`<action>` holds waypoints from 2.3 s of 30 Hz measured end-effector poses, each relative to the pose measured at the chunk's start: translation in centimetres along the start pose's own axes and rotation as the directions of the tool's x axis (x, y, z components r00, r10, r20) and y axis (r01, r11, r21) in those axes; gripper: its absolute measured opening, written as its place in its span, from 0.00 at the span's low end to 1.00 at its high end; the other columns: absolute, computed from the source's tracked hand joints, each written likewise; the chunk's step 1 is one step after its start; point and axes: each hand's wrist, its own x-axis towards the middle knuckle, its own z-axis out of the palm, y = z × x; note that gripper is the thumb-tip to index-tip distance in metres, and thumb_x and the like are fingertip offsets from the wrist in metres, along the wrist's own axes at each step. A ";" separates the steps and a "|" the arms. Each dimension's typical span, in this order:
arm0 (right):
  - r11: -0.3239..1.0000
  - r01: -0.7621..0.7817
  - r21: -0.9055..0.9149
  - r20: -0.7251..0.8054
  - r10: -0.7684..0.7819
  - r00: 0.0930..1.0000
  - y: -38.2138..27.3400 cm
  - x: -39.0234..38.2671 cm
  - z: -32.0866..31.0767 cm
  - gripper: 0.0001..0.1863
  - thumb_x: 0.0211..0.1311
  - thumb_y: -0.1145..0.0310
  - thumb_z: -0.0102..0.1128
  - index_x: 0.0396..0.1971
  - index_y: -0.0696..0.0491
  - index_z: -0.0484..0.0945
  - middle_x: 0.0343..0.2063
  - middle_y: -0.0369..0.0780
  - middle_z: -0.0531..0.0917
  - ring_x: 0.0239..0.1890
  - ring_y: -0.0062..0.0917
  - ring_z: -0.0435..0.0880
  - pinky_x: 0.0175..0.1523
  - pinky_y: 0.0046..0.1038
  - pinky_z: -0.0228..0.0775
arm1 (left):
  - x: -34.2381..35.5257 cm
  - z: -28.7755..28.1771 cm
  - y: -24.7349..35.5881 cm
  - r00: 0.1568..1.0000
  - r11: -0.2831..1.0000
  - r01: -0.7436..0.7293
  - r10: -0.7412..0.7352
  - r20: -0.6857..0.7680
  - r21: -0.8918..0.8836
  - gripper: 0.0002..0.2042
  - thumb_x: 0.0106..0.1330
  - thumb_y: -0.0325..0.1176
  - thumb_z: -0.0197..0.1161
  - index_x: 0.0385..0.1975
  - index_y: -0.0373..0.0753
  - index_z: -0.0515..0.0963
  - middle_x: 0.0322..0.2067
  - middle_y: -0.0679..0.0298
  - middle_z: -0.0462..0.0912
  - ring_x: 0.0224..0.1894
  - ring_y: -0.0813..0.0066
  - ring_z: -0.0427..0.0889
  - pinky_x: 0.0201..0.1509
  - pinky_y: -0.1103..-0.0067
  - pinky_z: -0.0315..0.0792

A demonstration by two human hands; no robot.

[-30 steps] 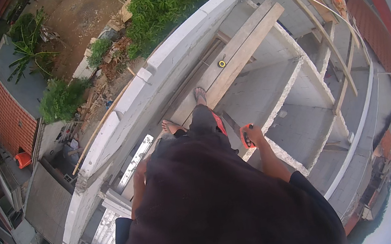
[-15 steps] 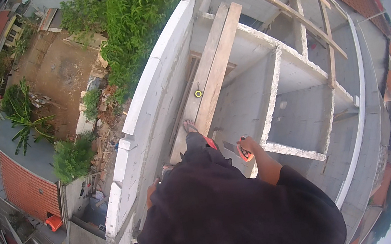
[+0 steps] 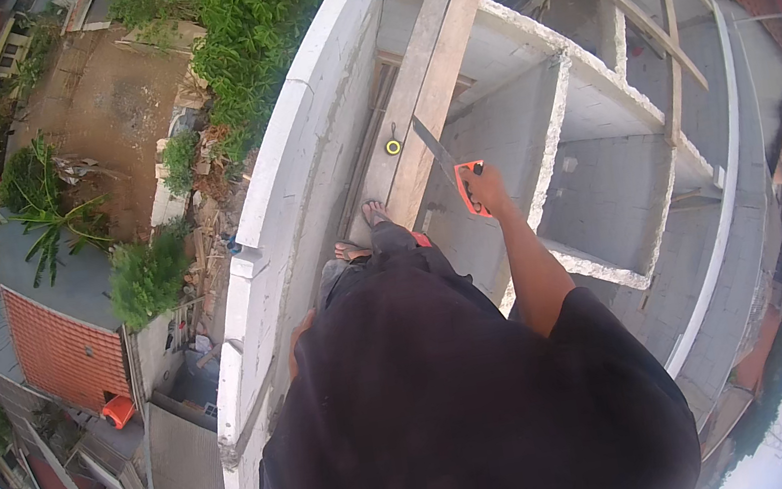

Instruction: The person uses a hand saw to cut a white wooden beam on a rooftop construction site. They measure the beam with a tape measure and continue sawing through the wood.

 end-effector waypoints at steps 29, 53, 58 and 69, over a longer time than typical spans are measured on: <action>0.972 -0.174 -0.161 0.087 0.190 0.978 -5.9 13.8 -9.8 0.17 0.75 0.58 0.63 0.29 0.52 0.71 0.19 0.32 0.72 0.14 0.17 0.68 0.17 0.26 0.59 | 14.3 1.2 23.2 0.916 0.848 0.390 -0.396 0.060 -0.359 0.28 0.76 0.50 0.61 0.62 0.29 0.80 0.59 0.47 0.85 0.63 0.57 0.83 0.69 0.70 0.71; 0.851 -0.012 -0.526 -0.331 -0.192 0.924 7.0 7.3 -12.4 0.24 0.70 0.52 0.67 0.46 0.61 0.87 0.21 0.41 0.83 0.17 0.28 0.80 0.24 0.35 0.72 | 21.3 0.7 14.9 0.827 0.699 0.475 -0.562 0.000 -0.534 0.27 0.75 0.51 0.61 0.63 0.37 0.80 0.49 0.55 0.88 0.42 0.65 0.88 0.41 0.67 0.81; 0.857 -0.029 -0.514 -0.346 -0.176 0.922 3.2 10.4 -13.3 0.28 0.68 0.48 0.67 0.46 0.62 0.87 0.26 0.46 0.87 0.25 0.31 0.88 0.33 0.35 0.78 | 26.0 0.6 14.8 0.895 0.860 0.299 -0.404 -0.192 -0.413 0.27 0.73 0.48 0.63 0.64 0.35 0.80 0.55 0.47 0.88 0.49 0.57 0.90 0.55 0.64 0.81; 0.799 0.003 -0.601 -0.220 -0.169 0.961 -12.1 31.4 -17.7 0.26 0.72 0.48 0.63 0.51 0.59 0.87 0.35 0.50 0.90 0.39 0.39 0.89 0.49 0.40 0.78 | 38.6 -2.9 26.5 0.717 0.910 0.387 -0.397 -0.573 -0.148 0.32 0.70 0.44 0.69 0.70 0.34 0.72 0.65 0.39 0.77 0.68 0.40 0.75 0.73 0.57 0.68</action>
